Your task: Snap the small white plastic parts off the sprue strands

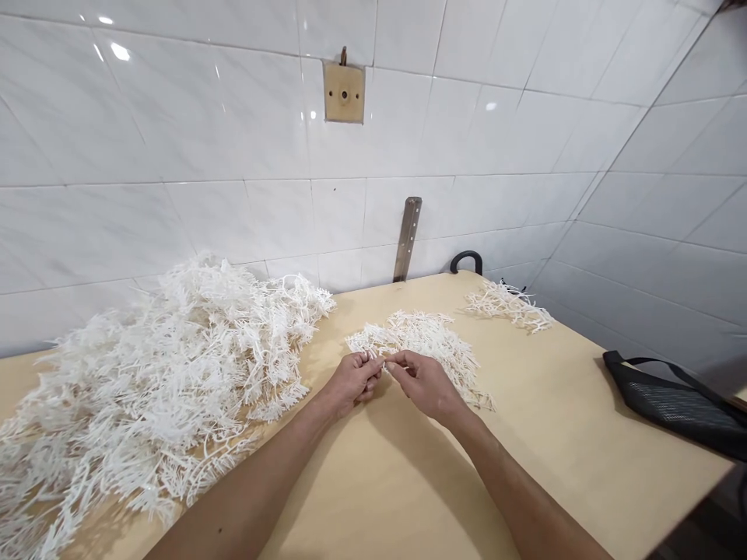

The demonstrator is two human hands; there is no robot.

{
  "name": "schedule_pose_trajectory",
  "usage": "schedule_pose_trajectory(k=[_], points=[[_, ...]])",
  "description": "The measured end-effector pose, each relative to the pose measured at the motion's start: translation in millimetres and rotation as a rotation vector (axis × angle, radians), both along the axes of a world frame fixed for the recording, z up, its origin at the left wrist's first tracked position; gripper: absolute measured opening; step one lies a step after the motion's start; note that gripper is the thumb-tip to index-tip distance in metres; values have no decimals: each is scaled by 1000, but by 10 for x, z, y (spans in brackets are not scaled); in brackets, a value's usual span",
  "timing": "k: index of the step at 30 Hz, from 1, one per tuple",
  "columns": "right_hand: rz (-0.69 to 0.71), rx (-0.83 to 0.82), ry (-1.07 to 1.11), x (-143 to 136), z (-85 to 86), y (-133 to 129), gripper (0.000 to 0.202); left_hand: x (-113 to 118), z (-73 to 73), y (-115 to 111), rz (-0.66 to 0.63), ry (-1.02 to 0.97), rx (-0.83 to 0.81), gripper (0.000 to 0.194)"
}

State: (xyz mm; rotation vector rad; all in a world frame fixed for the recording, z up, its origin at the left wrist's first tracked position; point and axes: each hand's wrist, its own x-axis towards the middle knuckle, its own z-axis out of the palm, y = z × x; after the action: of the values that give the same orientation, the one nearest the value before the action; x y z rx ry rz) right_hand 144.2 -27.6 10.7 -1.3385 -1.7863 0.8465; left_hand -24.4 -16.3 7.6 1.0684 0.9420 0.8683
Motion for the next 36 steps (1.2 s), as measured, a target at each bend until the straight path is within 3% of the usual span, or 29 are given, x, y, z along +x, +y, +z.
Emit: schedule_pose_trajectory(k=[5,16,24,31,36], points=[[-40,-71,-5,9,-62,13,28,-2,4,8,17,22,-17,46],[78,-318,249,21,-165,54,33,50,23,-36,31,74,54,44],[118,-514,422,41,-126,69,34,48,35,-38,4,88,65,40],[111,-514,367,37,-156,80,30,71,-5,-44,37,119,102,33],[97,-497,296,27,-143,68,28,105,-84,-31,121,229,218,29]])
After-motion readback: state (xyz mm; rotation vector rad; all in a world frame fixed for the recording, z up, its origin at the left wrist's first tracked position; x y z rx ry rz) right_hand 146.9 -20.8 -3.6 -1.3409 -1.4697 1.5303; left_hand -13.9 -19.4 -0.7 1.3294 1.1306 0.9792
